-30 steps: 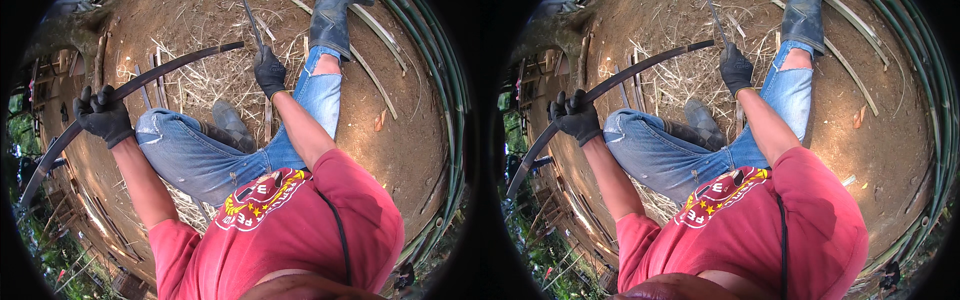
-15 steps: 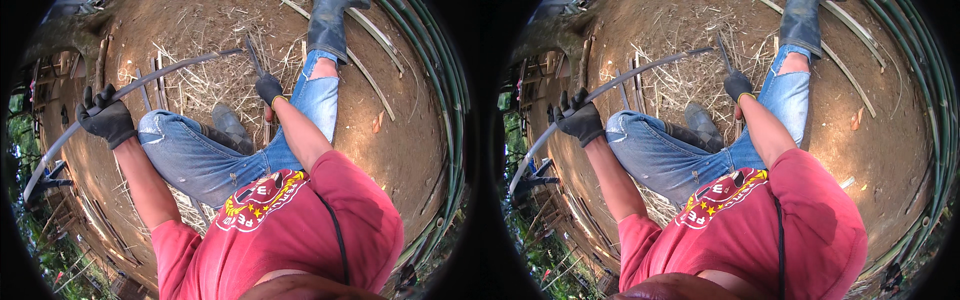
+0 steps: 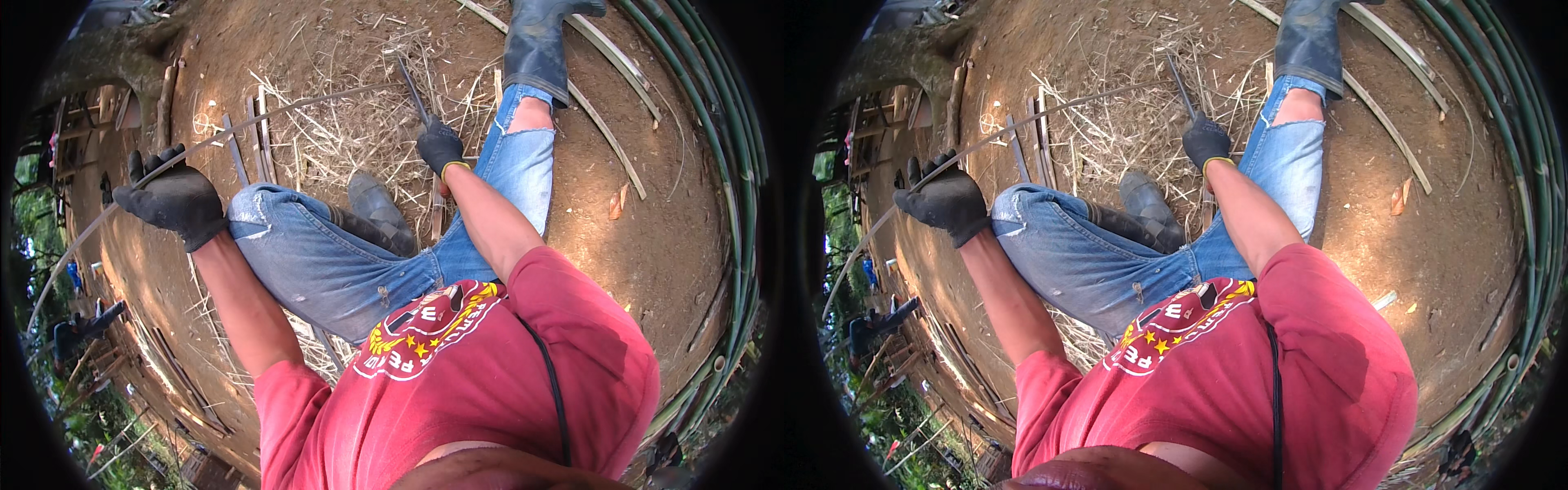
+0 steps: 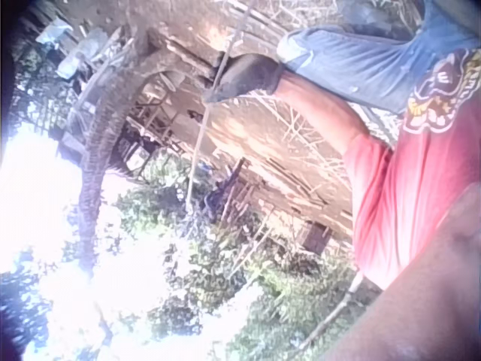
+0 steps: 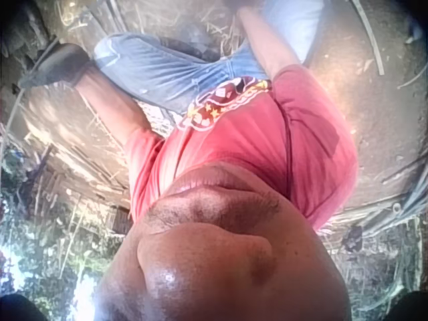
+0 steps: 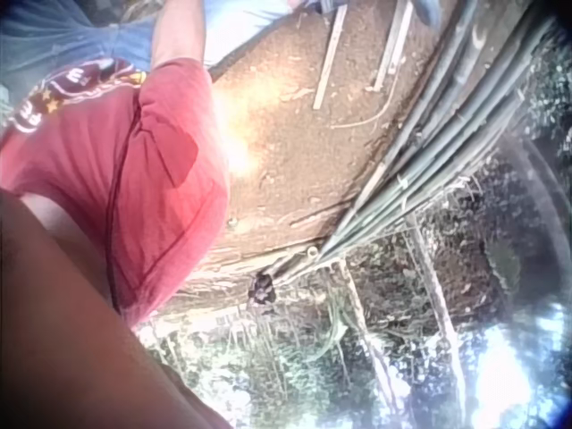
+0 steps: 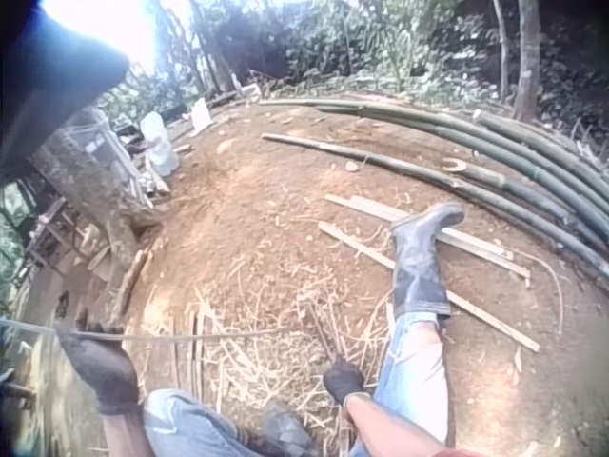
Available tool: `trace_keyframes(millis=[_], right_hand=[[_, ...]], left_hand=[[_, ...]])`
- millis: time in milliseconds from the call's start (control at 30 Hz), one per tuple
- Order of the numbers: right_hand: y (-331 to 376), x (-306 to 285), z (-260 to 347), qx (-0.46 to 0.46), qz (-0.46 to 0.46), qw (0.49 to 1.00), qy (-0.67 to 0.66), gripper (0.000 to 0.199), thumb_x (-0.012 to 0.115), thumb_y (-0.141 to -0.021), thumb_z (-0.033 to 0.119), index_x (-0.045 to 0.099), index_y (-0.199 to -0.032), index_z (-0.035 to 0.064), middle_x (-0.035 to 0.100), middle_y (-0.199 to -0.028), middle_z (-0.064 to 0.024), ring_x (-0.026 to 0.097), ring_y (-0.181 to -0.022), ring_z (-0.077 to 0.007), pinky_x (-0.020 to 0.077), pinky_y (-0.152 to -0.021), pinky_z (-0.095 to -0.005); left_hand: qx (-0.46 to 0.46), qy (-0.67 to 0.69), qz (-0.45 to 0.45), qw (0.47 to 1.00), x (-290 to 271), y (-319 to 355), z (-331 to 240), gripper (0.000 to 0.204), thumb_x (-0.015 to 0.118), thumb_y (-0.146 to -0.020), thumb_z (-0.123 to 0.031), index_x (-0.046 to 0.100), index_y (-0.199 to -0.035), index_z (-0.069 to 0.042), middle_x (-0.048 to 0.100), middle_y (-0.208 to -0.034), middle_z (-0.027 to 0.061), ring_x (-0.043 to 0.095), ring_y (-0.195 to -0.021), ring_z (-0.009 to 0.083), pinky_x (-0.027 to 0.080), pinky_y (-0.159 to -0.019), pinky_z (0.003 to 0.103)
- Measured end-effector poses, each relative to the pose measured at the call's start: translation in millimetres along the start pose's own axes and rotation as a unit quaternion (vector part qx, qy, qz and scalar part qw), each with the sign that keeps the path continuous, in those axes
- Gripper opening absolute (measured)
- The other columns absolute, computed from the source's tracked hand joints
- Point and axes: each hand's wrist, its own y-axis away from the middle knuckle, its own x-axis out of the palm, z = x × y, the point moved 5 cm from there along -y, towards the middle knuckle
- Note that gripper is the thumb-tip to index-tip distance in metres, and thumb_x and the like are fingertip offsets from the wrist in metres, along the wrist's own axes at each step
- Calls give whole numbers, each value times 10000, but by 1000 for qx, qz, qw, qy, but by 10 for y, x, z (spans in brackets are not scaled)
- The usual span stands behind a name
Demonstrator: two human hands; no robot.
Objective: The person sits on the ground and uses a large curved blade to shave and sharpen the end of a long bamboo stick. They repeatedly scrape the blade against the bamboo to create a pointed tip, then inspect the result and continue refining the shape.
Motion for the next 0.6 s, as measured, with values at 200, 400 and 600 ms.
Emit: trace_keyframes(millis=[200,400,600], right_hand=[[-58,30,-15,2,18,1000,-5,422,422,-944,334,552,-1245,69,682,-1092,-240,661,-1024,-405,494,-910,-523],[-84,-3,-23,0,-10,1000,-1,413,428,-951,341,565,-1230,69,693,-1041,-232,671,-982,-406,509,-876,-525],[56,-599,516,-100,-171,976,-93,390,445,-966,362,571,-1191,69,701,-875,-211,681,-825,-427,535,-757,-521]], left_hand=[[1,52,80,995,12,-49,36,491,432,-1019,-495,553,-1152,-38,594,-1052,115,580,-956,291,494,-958,488],[-5,76,100,992,-19,-112,124,372,553,-1002,-381,527,-1110,-27,591,-999,97,602,-984,292,498,-1003,468],[12,55,99,994,-93,-118,102,360,560,-1000,-372,520,-1084,-25,568,-962,87,595,-961,283,495,-1012,479]])
